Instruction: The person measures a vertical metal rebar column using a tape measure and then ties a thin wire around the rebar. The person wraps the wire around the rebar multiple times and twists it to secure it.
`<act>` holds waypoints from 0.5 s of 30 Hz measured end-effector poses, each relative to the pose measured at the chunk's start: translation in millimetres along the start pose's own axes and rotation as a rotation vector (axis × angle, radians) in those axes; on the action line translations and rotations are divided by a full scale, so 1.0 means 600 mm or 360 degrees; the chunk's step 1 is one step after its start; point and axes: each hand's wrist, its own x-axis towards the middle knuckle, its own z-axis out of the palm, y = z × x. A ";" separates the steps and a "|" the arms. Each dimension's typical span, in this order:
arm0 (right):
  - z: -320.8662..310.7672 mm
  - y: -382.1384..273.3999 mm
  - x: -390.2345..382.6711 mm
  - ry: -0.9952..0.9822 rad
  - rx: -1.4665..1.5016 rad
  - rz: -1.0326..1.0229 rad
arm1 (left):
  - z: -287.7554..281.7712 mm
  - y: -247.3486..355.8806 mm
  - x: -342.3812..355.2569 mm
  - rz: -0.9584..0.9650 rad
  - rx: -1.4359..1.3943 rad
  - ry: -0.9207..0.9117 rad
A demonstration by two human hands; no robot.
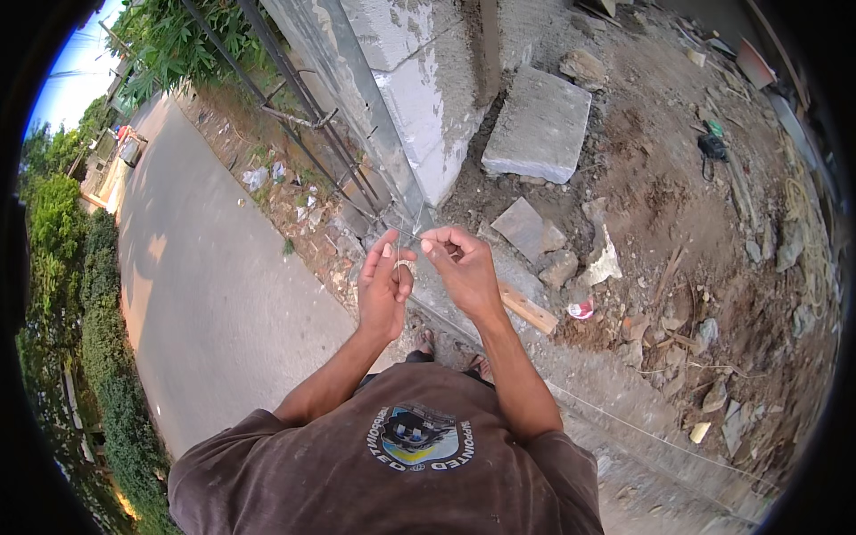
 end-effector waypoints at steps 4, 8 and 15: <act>0.033 0.000 -0.011 0.0009 -0.0124 -0.0061 | 0.005 -0.002 0.014 0.0072 0.0187 0.0004; 0.056 0.003 -0.016 0.0051 -0.0155 -0.0144 | 0.004 0.020 0.032 0.0198 0.0341 0.0013; 0.027 -0.026 0.067 0.0248 -0.0431 -0.0345 | -0.008 0.068 0.080 0.0245 0.0733 0.0000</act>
